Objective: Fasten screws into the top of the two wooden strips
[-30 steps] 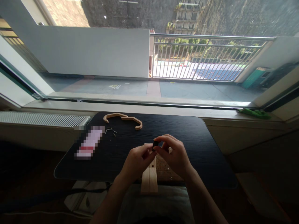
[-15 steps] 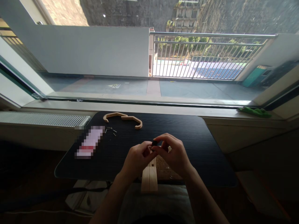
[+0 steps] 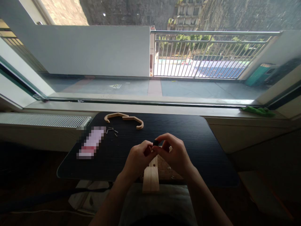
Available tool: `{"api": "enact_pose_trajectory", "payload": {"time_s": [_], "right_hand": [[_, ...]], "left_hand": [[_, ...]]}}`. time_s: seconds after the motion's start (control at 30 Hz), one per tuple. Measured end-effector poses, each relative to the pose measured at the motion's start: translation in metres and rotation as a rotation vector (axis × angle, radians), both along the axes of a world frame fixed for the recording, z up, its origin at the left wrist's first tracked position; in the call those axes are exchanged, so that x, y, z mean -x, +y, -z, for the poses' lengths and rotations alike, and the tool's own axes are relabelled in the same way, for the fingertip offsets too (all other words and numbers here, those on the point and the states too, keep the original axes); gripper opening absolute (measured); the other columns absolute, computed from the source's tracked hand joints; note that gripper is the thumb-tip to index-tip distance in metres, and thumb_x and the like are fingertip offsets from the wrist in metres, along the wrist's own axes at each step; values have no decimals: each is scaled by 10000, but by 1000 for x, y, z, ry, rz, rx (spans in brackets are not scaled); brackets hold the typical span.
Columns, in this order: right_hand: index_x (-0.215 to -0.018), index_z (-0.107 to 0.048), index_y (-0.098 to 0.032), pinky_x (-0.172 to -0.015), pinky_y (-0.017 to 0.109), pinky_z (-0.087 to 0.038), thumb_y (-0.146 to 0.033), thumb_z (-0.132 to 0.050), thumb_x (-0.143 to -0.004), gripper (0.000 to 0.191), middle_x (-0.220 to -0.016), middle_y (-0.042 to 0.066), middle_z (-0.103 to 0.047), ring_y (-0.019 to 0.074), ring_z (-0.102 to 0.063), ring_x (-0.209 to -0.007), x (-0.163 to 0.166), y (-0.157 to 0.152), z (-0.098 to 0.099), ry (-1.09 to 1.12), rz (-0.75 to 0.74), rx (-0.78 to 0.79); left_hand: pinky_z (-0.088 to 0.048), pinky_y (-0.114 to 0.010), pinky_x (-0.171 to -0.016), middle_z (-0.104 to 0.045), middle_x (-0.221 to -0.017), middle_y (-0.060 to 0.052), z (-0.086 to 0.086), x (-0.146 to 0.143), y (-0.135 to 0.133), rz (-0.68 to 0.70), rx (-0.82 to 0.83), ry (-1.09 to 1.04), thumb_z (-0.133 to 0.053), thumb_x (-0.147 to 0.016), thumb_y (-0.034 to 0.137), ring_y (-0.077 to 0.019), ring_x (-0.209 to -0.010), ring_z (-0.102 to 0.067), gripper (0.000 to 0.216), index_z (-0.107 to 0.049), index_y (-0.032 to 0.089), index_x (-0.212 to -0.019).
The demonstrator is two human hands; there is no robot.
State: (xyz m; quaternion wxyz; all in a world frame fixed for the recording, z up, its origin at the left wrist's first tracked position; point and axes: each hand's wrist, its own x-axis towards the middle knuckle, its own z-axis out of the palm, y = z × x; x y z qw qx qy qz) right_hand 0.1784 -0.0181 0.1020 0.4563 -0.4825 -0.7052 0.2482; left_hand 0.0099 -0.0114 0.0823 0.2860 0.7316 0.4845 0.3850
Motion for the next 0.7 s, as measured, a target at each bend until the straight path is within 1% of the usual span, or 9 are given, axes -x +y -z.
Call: {"api": "enact_pose_trajectory", "payload": {"time_s": [0.07, 0.13, 0.2, 0.27, 0.33, 0.47, 0.7], "right_hand": [[-955, -656, -219, -525, 231, -441, -240, -723, -802, 168, -723, -24, -622, 98, -534, -537, 0, 0, -1, 0, -24, -2], [-1044, -647, -223, -537, 231, -454, -222, -684, -827, 220, -871, 6, -661, 87, -539, -557, -1, 0, -2, 12, -73, -26], [-1130, -636, -227, -558, 234, -471, -181, -618, -862, 272, -1028, 41, -664, 82, -554, -590, -1, 0, -4, 20, -129, -55], [-1178, -635, -227, -582, 238, -484, -135, -553, -886, 317, -1103, 59, -655, 87, -577, -633, -1, 0, -5, 29, -178, -78], [-1190, -644, -226, -625, 243, -502, -103, -513, -895, 345, -1125, 66, -656, 107, -617, -718, -1, 0, -7, 40, -212, -103], [-1157, -670, -221, -736, 266, -530, -77, -483, -910, 341, -1098, 64, -674, 149, -656, -882, -1, 1, -8, 62, -232, -118], [-1219, -658, -230, -765, 284, -535, -113, -466, -952, 349, -1093, 72, -665, 156, -649, -889, -3, 0, -9, 75, -267, -56]], "left_hand": [[-346, -192, -514, -562, -571, 54, 0, 0, 0, -2, 18, -4, -648, -838, 356, -89, -513, -489, 200, -621, 171, -767], [-348, -192, -515, -565, -572, 55, 1, 1, 0, 1, 30, -13, -645, -831, 341, -88, -513, -486, 188, -610, 172, -756], [-340, -190, -508, -548, -558, 64, 2, 1, 0, 9, 34, -23, -642, -828, 327, -83, -500, -468, 180, -598, 176, -741], [-335, -189, -505, -528, -547, 73, 2, 2, 0, 19, 35, -33, -639, -827, 315, -78, -491, -451, 178, -586, 178, -726], [-340, -189, -509, -523, -549, 75, 2, 2, 0, 30, 42, -41, -639, -827, 307, -77, -495, -451, 177, -579, 180, -720], [-342, -190, -510, -518, -548, 78, 0, 3, 0, 40, 56, -40, -640, -826, 297, -78, -498, -450, 171, -574, 181, -719], [-346, -196, -515, -545, -561, 66, -1, 2, 1, 43, 58, -31, -636, -826, 304, -84, -506, -470, 183, -562, 185, -707]]}}
